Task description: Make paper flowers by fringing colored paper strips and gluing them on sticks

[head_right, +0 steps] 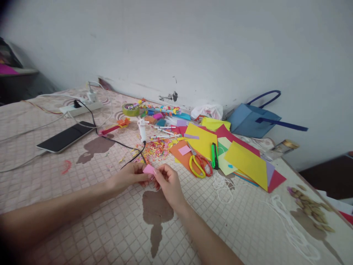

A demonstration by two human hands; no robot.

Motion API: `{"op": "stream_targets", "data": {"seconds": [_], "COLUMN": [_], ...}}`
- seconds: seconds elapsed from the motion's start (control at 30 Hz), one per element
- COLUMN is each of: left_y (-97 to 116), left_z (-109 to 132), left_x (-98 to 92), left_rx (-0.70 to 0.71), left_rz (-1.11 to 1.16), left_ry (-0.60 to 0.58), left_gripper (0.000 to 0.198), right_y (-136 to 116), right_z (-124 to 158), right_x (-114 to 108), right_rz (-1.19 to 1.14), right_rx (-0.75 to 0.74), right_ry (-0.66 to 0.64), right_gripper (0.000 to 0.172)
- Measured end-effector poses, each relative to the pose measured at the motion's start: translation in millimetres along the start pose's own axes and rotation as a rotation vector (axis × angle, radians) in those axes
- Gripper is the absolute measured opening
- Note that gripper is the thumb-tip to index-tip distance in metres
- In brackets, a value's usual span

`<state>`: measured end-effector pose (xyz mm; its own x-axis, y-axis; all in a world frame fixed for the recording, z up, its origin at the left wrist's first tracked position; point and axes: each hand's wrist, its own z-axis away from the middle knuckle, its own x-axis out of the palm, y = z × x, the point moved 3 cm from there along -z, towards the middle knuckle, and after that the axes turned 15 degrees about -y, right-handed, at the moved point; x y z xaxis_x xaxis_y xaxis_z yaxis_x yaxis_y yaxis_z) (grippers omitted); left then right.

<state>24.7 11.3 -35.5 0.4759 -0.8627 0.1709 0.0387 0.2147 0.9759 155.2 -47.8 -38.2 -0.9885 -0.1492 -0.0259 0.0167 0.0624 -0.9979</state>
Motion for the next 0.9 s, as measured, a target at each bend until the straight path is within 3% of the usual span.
{"op": "stream_targets", "data": {"seconds": [0.23, 0.43, 0.6, 0.7, 0.9], "left_y": [-0.5, -1.9, 0.1, -1.0, -5.5], "left_z": [0.8, 2.8, 3.7, 3.0, 0.8], "left_x": [1.2, 1.8, -2.2, -4.1, -4.1], "left_rx": [-0.034, -0.031, -0.037, -0.046, -0.053], "left_rz": [0.028, 0.18, 0.121, 0.108, 0.293], "left_ry": [0.028, 0.039, 0.026, -0.001, 0.009], "left_gripper": [0.029, 0.027, 0.025, 0.027, 0.038], "right_y": [-0.6, 1.0, 1.1, 0.6, 1.2], "right_z": [0.9, 1.7, 1.0, 0.0, -0.1], "right_x": [-0.5, -1.3, -2.5, -5.9, -8.4], "right_rz": [0.064, 0.037, -0.056, -0.019, -0.012], "right_rx": [-0.028, -0.056, -0.027, 0.018, 0.025], "right_ry": [0.034, 0.075, 0.024, -0.016, 0.067], "right_gripper": [0.02, 0.019, 0.028, 0.024, 0.023]}}
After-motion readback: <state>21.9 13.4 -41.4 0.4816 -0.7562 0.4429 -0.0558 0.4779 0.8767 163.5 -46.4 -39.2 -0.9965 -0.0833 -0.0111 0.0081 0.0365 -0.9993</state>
